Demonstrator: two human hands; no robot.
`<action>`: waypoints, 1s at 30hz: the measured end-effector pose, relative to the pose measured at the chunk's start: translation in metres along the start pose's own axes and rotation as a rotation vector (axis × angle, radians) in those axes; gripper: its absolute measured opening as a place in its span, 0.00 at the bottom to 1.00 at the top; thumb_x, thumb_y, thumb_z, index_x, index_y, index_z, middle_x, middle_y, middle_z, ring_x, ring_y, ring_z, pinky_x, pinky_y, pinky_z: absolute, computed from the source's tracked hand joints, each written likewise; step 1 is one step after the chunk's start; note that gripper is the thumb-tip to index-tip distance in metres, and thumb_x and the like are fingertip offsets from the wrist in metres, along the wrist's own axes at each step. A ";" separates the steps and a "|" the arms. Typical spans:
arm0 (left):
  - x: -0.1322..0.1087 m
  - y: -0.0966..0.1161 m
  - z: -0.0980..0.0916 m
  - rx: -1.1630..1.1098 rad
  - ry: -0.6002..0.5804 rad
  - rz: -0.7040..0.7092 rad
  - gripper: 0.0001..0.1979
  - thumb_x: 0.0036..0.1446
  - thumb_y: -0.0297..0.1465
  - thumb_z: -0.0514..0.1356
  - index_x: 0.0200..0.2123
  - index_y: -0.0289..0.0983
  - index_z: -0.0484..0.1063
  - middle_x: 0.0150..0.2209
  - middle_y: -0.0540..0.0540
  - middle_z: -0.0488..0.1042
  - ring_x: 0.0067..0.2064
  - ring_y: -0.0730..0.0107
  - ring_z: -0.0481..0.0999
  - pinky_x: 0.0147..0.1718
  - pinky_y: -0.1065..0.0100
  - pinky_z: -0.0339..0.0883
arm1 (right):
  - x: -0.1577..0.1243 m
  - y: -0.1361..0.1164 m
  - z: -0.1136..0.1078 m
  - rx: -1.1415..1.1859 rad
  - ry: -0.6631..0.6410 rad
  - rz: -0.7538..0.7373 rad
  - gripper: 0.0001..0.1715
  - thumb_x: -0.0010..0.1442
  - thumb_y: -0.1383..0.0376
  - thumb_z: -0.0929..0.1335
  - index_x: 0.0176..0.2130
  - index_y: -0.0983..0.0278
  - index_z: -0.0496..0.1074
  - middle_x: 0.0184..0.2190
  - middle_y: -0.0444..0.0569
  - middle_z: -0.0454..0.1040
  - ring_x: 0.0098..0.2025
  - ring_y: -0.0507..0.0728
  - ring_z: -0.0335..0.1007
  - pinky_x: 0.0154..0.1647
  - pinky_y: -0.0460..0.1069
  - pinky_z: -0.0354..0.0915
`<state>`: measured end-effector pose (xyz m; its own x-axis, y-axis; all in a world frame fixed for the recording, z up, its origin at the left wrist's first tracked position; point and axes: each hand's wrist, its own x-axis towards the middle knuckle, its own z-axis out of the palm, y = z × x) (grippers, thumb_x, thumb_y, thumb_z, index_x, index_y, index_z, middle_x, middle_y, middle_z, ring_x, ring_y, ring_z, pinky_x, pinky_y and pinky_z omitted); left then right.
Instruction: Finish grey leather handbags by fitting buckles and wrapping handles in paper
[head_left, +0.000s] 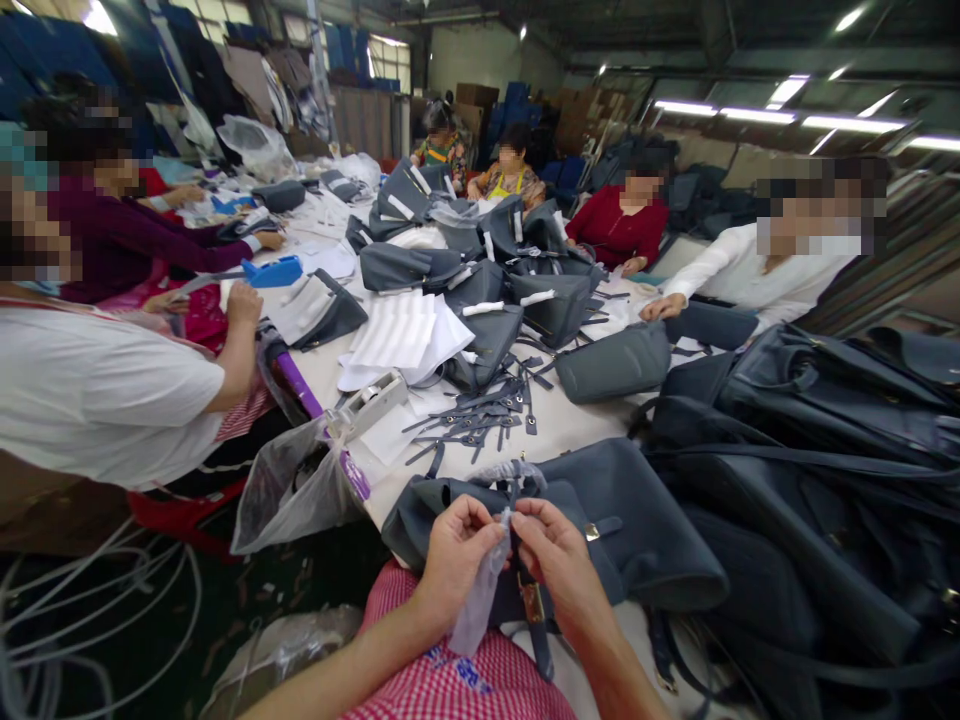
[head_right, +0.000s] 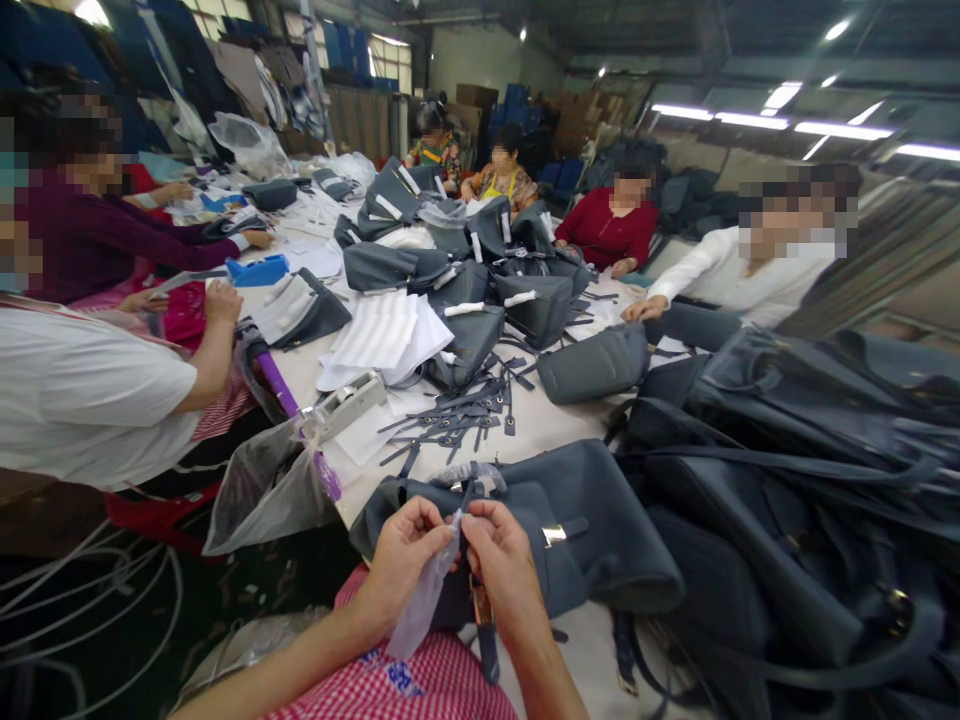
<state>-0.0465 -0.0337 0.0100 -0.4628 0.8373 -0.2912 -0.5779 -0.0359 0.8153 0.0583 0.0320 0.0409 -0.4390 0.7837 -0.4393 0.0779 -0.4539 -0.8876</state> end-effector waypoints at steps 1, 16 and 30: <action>0.000 -0.001 -0.001 -0.001 -0.002 0.006 0.17 0.42 0.34 0.71 0.24 0.36 0.64 0.20 0.56 0.65 0.20 0.78 0.66 0.22 0.72 0.68 | 0.002 0.001 0.001 0.050 -0.029 0.014 0.29 0.43 0.48 0.75 0.36 0.63 0.68 0.13 0.31 0.56 0.16 0.44 0.42 0.16 0.42 0.41; -0.004 0.001 -0.003 -0.166 -0.130 -0.145 0.18 0.41 0.33 0.73 0.27 0.36 0.64 0.22 0.54 0.71 0.23 0.74 0.73 0.27 0.70 0.69 | 0.012 0.004 0.001 0.255 -0.212 0.081 0.32 0.38 0.55 0.80 0.40 0.60 0.70 0.24 0.38 0.72 0.17 0.46 0.59 0.18 0.44 0.60; -0.008 0.006 -0.011 0.074 -0.137 -0.140 0.15 0.42 0.34 0.71 0.27 0.36 0.68 0.23 0.54 0.68 0.24 0.77 0.67 0.24 0.75 0.59 | 0.033 0.004 -0.050 -0.555 0.227 -0.513 0.26 0.55 0.59 0.68 0.53 0.64 0.71 0.52 0.57 0.75 0.46 0.62 0.72 0.46 0.55 0.68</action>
<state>-0.0536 -0.0469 0.0117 -0.2829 0.8979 -0.3374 -0.5765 0.1219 0.8079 0.0889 0.0776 0.0156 -0.3521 0.9326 0.0797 0.3763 0.2190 -0.9002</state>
